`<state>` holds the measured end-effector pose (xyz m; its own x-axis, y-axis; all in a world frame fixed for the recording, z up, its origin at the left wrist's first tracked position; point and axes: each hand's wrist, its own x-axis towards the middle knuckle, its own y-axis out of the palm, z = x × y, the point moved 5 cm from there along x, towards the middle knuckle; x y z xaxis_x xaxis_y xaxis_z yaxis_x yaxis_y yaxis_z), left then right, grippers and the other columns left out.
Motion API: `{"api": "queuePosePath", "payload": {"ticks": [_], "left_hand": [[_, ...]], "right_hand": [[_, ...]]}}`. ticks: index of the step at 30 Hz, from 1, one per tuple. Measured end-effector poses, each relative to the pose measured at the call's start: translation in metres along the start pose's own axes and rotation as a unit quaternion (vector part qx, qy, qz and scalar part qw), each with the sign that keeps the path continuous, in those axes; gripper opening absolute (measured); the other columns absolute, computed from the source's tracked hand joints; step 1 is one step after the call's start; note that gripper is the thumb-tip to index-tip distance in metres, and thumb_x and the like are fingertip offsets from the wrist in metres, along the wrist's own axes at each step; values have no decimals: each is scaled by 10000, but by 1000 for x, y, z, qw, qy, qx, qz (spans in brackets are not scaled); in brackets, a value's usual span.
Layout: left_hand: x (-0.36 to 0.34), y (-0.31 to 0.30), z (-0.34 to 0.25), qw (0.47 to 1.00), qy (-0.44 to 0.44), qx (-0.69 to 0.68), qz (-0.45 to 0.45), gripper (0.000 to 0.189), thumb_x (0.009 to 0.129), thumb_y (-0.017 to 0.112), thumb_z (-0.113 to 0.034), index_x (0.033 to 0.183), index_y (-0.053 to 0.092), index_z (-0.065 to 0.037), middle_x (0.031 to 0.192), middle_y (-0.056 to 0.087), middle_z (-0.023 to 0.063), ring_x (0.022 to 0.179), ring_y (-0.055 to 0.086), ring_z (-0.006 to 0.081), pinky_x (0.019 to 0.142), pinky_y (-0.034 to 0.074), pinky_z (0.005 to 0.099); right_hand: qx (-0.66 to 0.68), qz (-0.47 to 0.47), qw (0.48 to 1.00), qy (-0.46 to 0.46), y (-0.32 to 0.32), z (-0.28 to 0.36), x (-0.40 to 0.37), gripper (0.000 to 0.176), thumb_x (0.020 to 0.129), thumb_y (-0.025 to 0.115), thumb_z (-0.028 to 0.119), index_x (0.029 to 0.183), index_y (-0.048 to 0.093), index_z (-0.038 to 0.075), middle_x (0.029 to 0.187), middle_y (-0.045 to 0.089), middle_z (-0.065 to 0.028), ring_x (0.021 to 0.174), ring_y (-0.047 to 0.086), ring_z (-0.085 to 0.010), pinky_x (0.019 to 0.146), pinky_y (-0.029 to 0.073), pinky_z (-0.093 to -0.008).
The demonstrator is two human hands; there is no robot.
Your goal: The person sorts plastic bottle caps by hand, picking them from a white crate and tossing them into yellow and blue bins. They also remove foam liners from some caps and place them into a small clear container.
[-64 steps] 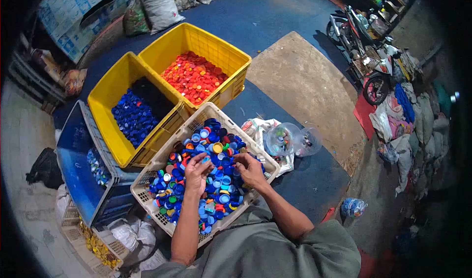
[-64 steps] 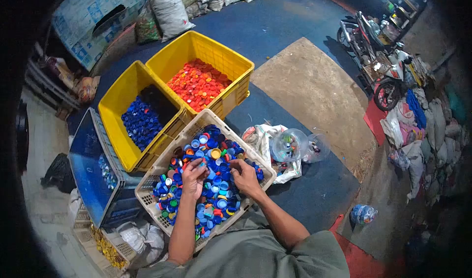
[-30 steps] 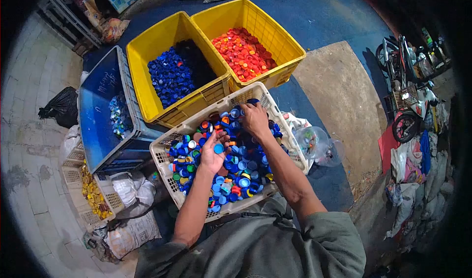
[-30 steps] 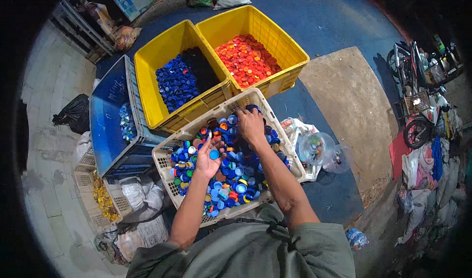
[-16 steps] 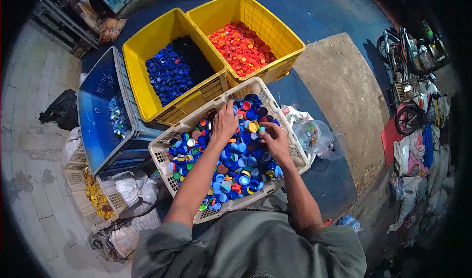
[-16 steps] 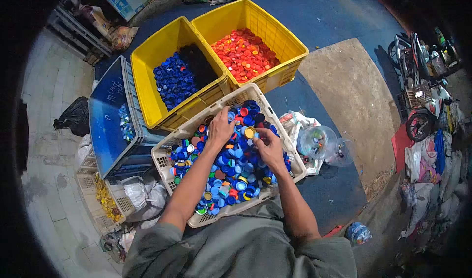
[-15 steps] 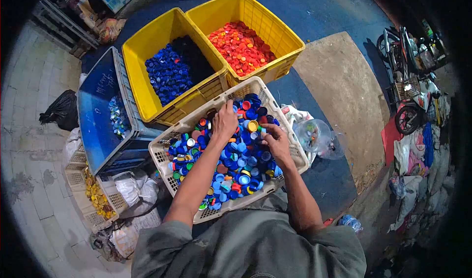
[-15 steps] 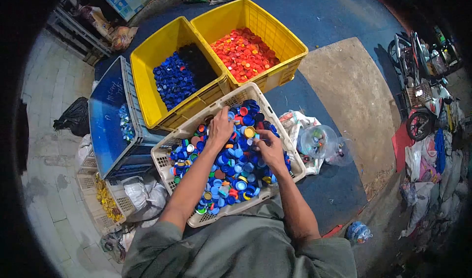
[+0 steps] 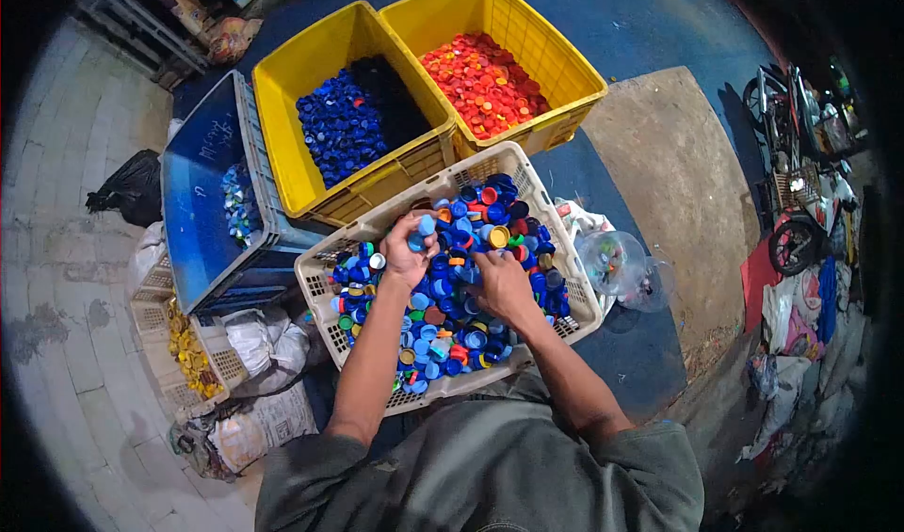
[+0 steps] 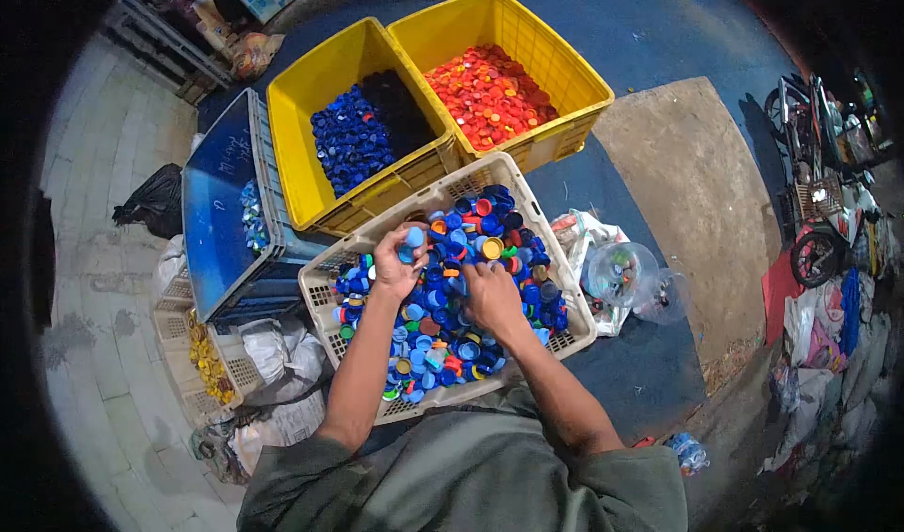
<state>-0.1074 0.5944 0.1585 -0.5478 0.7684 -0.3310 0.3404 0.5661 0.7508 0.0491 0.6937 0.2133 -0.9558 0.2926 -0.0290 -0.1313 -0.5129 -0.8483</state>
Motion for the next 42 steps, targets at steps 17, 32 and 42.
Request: {"api": "queuePosePath", "payload": {"ticks": [17, 32, 42], "left_hand": [[-44, 40, 24, 587, 108, 798, 77, 249, 724, 764, -153, 959, 705, -97, 842, 659, 119, 784, 639, 298, 721, 513, 407], [-53, 15, 26, 997, -75, 0, 6, 115, 875, 594, -115, 971, 534, -93, 901, 657, 136, 499, 491, 85, 380, 353, 195], [-82, 12, 29, 978, 10, -193, -83, 316, 881, 540, -128, 1173, 568, -10, 1083, 646, 165, 986, 641, 280, 877, 538, 390]], "right_hand": [[464, -54, 855, 226, -27, -45, -29, 349, 833, 651, 175, 1147, 608, 28, 925, 640, -73, 839, 615, -195, 742, 468, -321], [845, -3, 476, 245, -6, -27, -30, 417, 825, 524, 121, 1225, 516, 3, 1188, 560, -187, 1011, 611, -284, 881, 512, -388], [778, 48, 584, 229, 6, 5, -11, 445, 800, 460, -182, 1222, 486, -39, 1222, 547, -196, 1064, 626, -322, 940, 548, -395]]}}
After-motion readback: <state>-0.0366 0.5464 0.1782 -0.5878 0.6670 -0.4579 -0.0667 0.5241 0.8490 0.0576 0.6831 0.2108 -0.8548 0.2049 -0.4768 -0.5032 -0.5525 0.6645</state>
